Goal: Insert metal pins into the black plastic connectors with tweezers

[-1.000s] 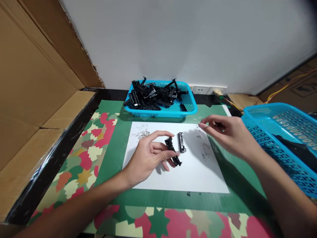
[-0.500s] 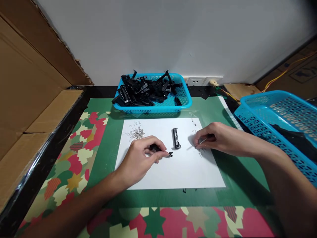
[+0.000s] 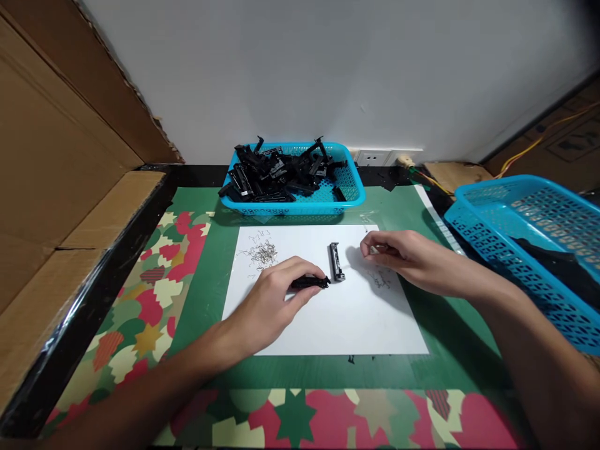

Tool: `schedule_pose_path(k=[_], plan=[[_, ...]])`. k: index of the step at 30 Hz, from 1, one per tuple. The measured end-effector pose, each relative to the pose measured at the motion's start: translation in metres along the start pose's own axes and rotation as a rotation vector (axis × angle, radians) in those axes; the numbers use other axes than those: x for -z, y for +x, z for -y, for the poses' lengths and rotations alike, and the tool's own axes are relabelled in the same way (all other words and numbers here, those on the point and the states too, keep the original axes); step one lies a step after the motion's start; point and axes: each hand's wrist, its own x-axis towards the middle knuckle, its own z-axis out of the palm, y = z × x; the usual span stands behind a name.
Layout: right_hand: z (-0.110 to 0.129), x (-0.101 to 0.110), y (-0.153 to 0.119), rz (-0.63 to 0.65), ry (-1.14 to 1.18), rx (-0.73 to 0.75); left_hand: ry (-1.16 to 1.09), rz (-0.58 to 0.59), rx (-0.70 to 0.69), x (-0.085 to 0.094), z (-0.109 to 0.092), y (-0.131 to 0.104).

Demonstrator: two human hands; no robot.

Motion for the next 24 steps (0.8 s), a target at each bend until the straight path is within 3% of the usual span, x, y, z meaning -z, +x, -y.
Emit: schedule_pose_path(k=[3, 9, 20, 24], plan=[[0.001, 0.004, -0.003, -0.046, 0.016, 0.013, 0.048, -0.015, -0.003, 0.000, 0.001, -0.001], [-0.014, 0.010, -0.005, 0.073, 0.026, -0.014, 0.131, -0.007, -0.016, -0.002, 0.002, -0.002], [-0.009, 0.004, 0.000, 0.089, 0.060, -0.032, 0.149, -0.012, -0.026, -0.001, 0.000, -0.002], [-0.005, 0.003, 0.000, -0.036, 0.144, -0.066, 0.135, -0.073, -0.044, -0.003, 0.003, -0.003]])
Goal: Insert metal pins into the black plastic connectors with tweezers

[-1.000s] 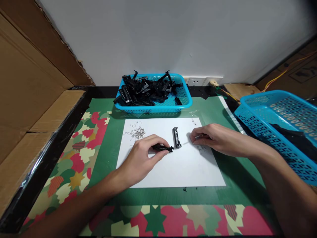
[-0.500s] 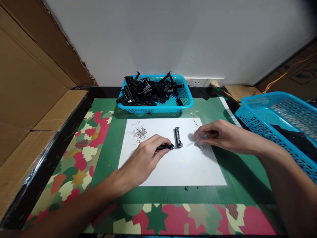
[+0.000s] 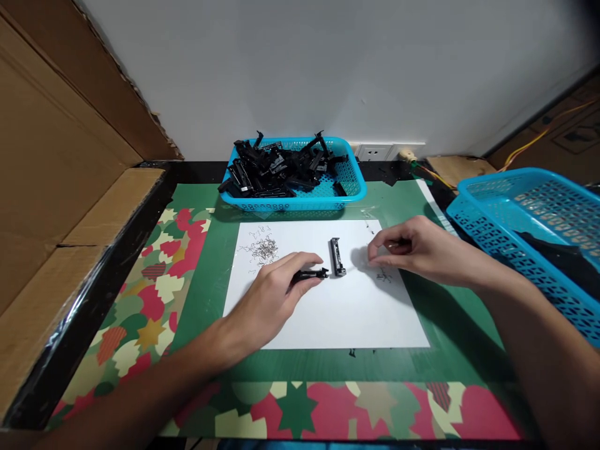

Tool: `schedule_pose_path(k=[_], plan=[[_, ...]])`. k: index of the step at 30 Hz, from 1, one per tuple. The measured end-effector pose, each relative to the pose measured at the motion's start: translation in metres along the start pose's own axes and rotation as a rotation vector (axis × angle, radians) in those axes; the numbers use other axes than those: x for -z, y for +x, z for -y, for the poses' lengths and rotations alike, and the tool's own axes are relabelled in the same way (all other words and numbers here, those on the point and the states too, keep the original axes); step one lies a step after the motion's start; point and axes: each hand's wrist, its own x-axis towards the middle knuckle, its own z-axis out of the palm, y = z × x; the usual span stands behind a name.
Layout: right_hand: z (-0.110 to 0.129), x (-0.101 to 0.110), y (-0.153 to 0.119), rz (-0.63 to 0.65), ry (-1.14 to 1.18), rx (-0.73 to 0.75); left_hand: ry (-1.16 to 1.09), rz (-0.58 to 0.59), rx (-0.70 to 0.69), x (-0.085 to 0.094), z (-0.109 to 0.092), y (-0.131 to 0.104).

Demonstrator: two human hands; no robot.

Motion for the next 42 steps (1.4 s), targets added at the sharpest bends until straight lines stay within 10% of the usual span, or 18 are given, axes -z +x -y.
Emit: schedule_pose_path(k=[5, 15, 22, 33, 42], plan=[[0.020, -0.025, 0.003, -0.216, 0.384, -0.081, -0.116, -0.128, -0.072, -0.003, 0.002, -0.002], [0.061, -0.066, 0.004, -0.240, 0.908, -0.148, -0.046, -0.200, 0.023, 0.004, 0.010, -0.002], [0.068, -0.077, 0.000, -0.244, 0.831, -0.067, 0.029, -0.204, -0.181, 0.004, 0.003, -0.001], [0.080, -0.088, -0.011, -0.465, 0.527, 0.097, -0.691, -0.145, 0.088, -0.009, -0.006, -0.005], [0.077, -0.099, -0.016, -0.621, 0.179, 0.326, -0.759, -0.167, 0.086, -0.010, -0.012, -0.006]])
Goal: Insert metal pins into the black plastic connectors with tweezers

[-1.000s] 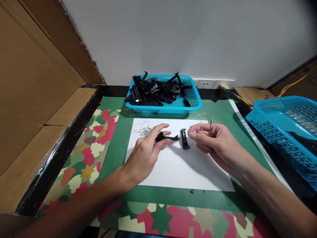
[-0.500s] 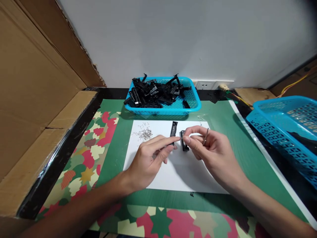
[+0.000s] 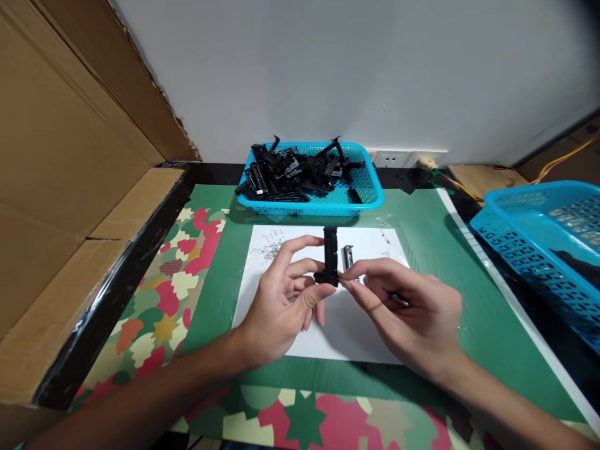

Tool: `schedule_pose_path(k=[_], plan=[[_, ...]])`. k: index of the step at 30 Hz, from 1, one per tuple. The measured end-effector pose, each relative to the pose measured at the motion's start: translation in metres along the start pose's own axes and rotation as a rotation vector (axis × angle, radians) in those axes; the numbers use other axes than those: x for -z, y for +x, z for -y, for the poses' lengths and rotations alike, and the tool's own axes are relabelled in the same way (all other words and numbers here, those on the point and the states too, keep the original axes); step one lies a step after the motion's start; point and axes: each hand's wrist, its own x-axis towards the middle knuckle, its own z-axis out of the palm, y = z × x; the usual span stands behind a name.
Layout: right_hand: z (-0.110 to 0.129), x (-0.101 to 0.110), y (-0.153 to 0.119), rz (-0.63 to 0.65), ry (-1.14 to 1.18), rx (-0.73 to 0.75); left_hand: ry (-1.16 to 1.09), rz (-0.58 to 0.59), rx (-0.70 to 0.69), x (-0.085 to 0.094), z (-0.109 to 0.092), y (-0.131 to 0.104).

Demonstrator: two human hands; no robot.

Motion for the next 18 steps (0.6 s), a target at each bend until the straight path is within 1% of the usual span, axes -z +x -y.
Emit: schedule_pose_path(k=[7, 12, 18], plan=[[-0.0007, 0.0019, -0.0020, -0.056, -0.076, 0.024, 0.039, 0.004, 0.014, 0.0008, 0.0019, -0.0019], [-0.0021, 0.0035, -0.0027, -0.038, -0.098, -0.025, 0.085, 0.019, 0.002, -0.0002, 0.0019, -0.0032], [-0.0052, 0.0035, -0.0019, -0.005, -0.031, -0.010, 0.162, 0.022, -0.058, -0.0004, 0.0006, -0.0055]])
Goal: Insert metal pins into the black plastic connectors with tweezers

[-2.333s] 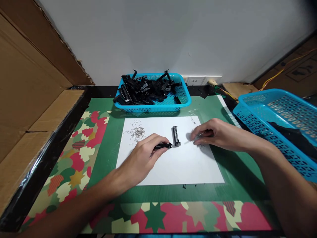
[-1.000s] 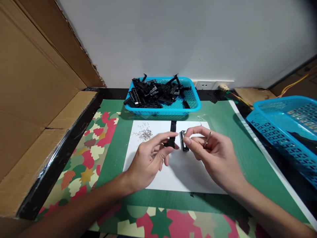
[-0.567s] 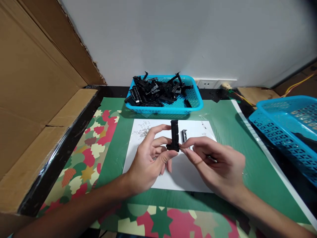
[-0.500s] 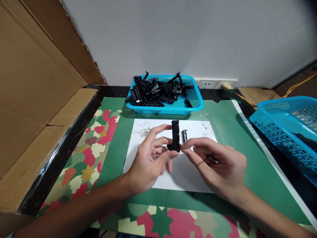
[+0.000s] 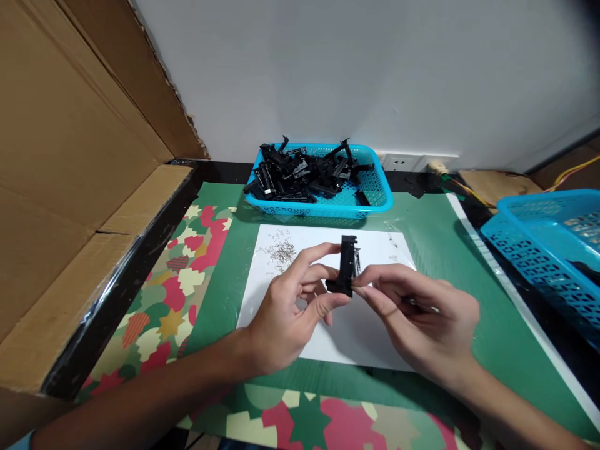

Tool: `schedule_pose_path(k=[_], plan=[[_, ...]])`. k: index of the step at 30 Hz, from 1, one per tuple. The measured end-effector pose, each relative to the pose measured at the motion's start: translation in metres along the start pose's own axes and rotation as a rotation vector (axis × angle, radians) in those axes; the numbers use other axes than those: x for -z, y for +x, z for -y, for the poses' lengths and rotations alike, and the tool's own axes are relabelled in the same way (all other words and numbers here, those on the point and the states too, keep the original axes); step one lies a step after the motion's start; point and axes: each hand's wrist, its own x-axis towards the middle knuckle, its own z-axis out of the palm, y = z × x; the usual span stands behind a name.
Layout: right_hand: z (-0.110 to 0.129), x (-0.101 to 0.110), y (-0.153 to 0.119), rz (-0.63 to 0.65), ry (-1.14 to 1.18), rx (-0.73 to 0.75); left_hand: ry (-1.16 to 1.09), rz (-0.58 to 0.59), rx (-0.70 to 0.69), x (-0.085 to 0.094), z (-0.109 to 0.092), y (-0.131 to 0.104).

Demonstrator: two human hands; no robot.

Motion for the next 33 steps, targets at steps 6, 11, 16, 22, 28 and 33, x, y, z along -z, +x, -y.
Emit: schedule_pose_path(k=[6, 11, 16, 22, 28, 33], plan=[[-0.001, 0.000, -0.001, -0.009, 0.028, -0.011, 0.010, -0.019, -0.031, 0.000, -0.001, 0.001], [0.000, 0.000, -0.002, -0.027, 0.014, -0.043, 0.018, -0.022, -0.018, 0.000, -0.001, 0.001], [0.000, -0.002, 0.000, -0.033, 0.042, -0.045, 0.002, -0.030, -0.023, 0.000, 0.001, 0.001], [0.004, -0.003, 0.006, 0.026, 0.078, -0.106, -0.011, -0.106, -0.014, -0.001, -0.001, 0.004], [0.001, -0.002, 0.007, 0.056, 0.105, -0.055, -0.054, -0.084, 0.036, 0.000, -0.005, 0.005], [-0.003, 0.008, 0.012, 0.006, 0.055, -0.110, -0.146, -0.049, 0.093, 0.001, -0.007, 0.009]])
